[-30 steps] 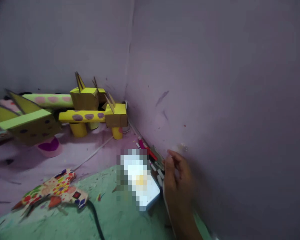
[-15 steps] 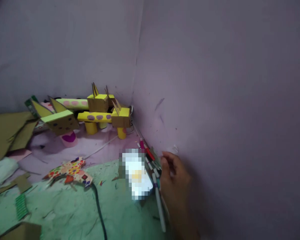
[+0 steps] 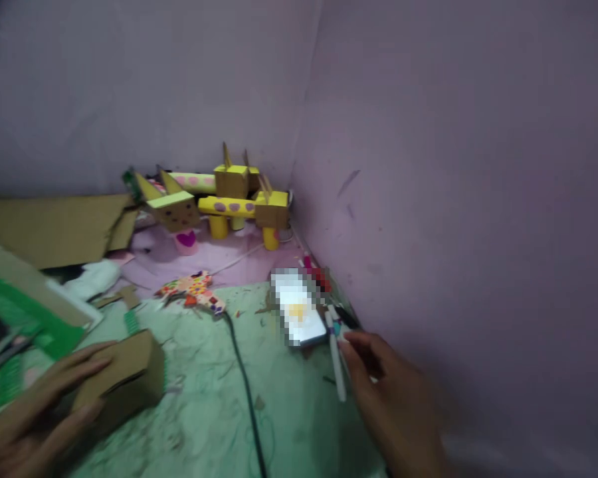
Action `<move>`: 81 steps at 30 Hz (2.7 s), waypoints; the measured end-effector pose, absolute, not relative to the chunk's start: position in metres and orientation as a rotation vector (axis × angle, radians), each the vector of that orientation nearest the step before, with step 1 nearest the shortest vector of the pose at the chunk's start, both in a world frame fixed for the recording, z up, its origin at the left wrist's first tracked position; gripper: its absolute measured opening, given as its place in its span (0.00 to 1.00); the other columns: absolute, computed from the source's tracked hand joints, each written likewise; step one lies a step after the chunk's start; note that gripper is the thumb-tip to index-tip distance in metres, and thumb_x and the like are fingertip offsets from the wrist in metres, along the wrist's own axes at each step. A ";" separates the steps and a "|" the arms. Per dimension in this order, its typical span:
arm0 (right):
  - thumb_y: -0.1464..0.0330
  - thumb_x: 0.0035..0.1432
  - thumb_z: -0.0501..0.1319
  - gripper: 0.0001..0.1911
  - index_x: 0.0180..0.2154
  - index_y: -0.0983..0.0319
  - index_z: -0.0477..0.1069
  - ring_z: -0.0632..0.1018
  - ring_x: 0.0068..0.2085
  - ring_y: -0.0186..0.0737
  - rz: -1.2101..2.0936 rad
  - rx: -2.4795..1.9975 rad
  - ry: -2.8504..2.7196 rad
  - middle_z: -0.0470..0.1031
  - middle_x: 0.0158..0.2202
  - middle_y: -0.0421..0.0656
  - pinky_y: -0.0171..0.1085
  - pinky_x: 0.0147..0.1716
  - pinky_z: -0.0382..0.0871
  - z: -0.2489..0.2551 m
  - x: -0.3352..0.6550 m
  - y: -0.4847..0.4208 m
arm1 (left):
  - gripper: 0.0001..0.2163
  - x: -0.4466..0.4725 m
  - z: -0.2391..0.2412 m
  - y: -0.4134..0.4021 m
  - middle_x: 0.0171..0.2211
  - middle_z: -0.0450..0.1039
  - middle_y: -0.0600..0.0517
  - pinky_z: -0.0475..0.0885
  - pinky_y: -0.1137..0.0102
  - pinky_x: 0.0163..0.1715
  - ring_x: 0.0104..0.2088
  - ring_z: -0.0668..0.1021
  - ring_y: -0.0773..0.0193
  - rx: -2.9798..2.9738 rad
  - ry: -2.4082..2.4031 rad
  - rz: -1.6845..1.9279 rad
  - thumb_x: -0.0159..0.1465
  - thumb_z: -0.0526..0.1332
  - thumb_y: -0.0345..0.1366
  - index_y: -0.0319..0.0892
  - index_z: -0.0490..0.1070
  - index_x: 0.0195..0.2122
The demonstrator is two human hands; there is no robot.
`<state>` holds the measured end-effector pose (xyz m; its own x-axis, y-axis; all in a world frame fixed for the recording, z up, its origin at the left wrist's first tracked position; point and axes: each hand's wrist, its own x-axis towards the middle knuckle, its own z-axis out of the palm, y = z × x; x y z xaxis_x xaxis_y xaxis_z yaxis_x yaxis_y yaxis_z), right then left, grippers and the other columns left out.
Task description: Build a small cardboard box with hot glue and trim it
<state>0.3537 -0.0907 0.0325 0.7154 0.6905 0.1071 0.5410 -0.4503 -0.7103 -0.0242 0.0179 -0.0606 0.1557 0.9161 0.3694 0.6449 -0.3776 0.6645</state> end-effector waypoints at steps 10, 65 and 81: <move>0.61 0.55 0.61 0.11 0.32 0.61 0.76 0.79 0.37 0.48 0.475 -1.951 -1.695 0.82 0.34 0.48 0.40 0.35 0.67 0.022 0.247 0.044 | 0.14 -0.016 -0.026 0.022 0.50 0.73 0.46 0.72 0.59 0.51 0.53 0.74 0.49 2.017 1.225 1.103 0.60 0.61 0.43 0.45 0.73 0.46; 0.68 0.54 0.63 0.12 0.21 0.63 0.67 0.74 0.23 0.33 1.261 -1.413 -1.236 0.71 0.19 0.36 0.34 0.26 0.70 -0.010 0.189 0.115 | 0.36 -0.007 -0.029 0.034 0.54 0.71 0.41 0.72 0.55 0.51 0.54 0.74 0.45 1.399 1.127 1.090 0.49 0.71 0.42 0.41 0.60 0.58; 0.65 0.42 0.71 0.37 0.57 0.59 0.67 0.74 0.55 0.54 1.134 -1.219 -1.502 0.74 0.55 0.51 0.52 0.50 0.71 -0.008 0.188 0.028 | 0.39 -0.006 -0.031 0.035 0.57 0.70 0.40 0.71 0.60 0.52 0.56 0.72 0.42 1.365 0.991 1.015 0.48 0.72 0.45 0.38 0.62 0.60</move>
